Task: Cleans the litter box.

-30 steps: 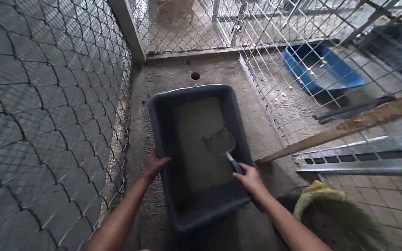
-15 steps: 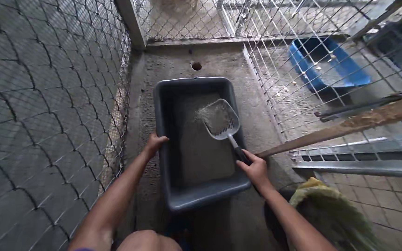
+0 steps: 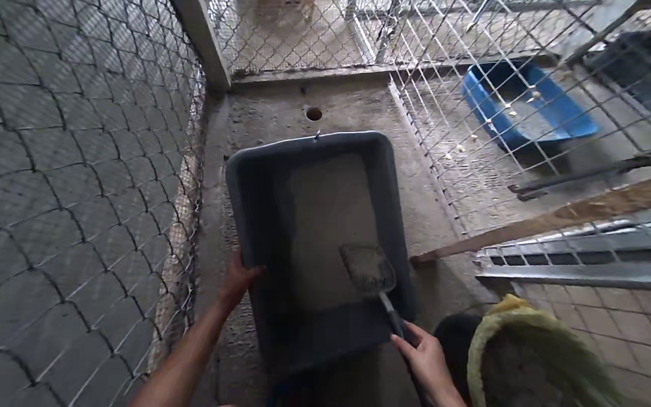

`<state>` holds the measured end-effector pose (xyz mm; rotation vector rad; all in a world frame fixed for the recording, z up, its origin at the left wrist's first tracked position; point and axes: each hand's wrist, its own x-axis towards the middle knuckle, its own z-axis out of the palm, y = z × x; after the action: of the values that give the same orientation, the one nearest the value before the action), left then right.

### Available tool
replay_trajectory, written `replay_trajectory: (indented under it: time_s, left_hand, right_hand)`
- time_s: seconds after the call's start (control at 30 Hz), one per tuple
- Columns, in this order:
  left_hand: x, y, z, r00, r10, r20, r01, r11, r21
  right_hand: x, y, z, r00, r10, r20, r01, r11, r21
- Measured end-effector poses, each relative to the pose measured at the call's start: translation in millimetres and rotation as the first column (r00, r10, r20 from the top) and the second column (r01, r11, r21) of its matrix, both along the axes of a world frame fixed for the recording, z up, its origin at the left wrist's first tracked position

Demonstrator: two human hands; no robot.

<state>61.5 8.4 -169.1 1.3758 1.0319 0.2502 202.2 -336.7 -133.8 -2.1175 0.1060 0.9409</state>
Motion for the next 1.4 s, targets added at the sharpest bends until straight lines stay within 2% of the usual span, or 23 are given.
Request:
replay_trajectory:
  time_s: [0.07,0.23,0.33,0.4,0.57,0.63,0.7,0.73,0.77,0.87,1.03,1.13,1.23,1.4]
  left_hand:
    - [4,-6,8,1.000,-0.007,0.004,0.007,1.000,-0.001]
    - [14,1,5,0.997,-0.022,0.071,0.022,1.000,0.006]
    - [23,13,0,0.997,-0.048,0.053,0.047,0.999,0.018]
    - [32,23,-5,0.997,-0.063,0.046,0.063,0.998,0.013]
    - [46,50,-35,0.999,-0.042,-0.017,0.041,0.999,-0.019]
    - [46,58,-51,0.999,-0.012,-0.043,0.011,0.999,-0.032]
    - [43,63,-61,0.996,0.013,-0.089,-0.018,0.998,-0.055]
    - [41,64,-67,0.993,0.028,-0.119,-0.036,0.997,-0.072]
    - [37,63,-73,0.988,0.039,-0.148,-0.053,0.995,-0.090]
    - [29,66,-80,0.978,0.037,-0.203,-0.058,0.993,-0.099]
    - [41,74,-81,0.962,0.075,-0.263,-0.124,0.976,-0.176]
    - [37,71,-80,0.960,0.047,-0.277,-0.083,0.989,-0.119]
    - [27,53,-59,0.978,0.072,-0.194,-0.086,0.994,-0.066]
    - [-1,9,-13,0.998,0.045,-0.041,-0.045,0.999,0.004]
  right_hand:
    - [5,20,-8,0.990,-0.031,0.135,0.019,0.996,0.091]
    - [59,86,-32,0.892,0.054,0.449,-0.086,0.995,0.053]
    - [79,97,-36,0.738,0.175,0.651,-0.217,0.976,-0.017]
    - [80,93,-40,0.648,0.221,0.729,-0.305,0.952,-0.018]
    - [49,81,-28,0.716,0.260,0.648,-0.370,0.928,0.036]
    - [43,73,-18,0.821,0.296,0.489,-0.380,0.922,0.080]
    - [41,69,-16,0.915,0.255,0.313,-0.313,0.938,0.151]
    - [35,69,-18,0.935,0.219,0.279,-0.272,0.947,0.168]
    - [27,68,-20,0.940,0.208,0.272,-0.258,0.952,0.164]
    - [26,60,-25,0.911,0.307,0.275,-0.346,0.932,0.106]
    - [17,50,-33,0.917,0.287,0.276,-0.318,0.945,0.076]
    - [7,33,-34,0.929,0.273,0.248,-0.304,0.948,0.096]
    - [-7,16,-31,0.974,0.164,0.158,-0.180,0.980,0.088]
    - [-29,-3,-31,0.993,0.004,0.117,-0.011,0.998,0.060]
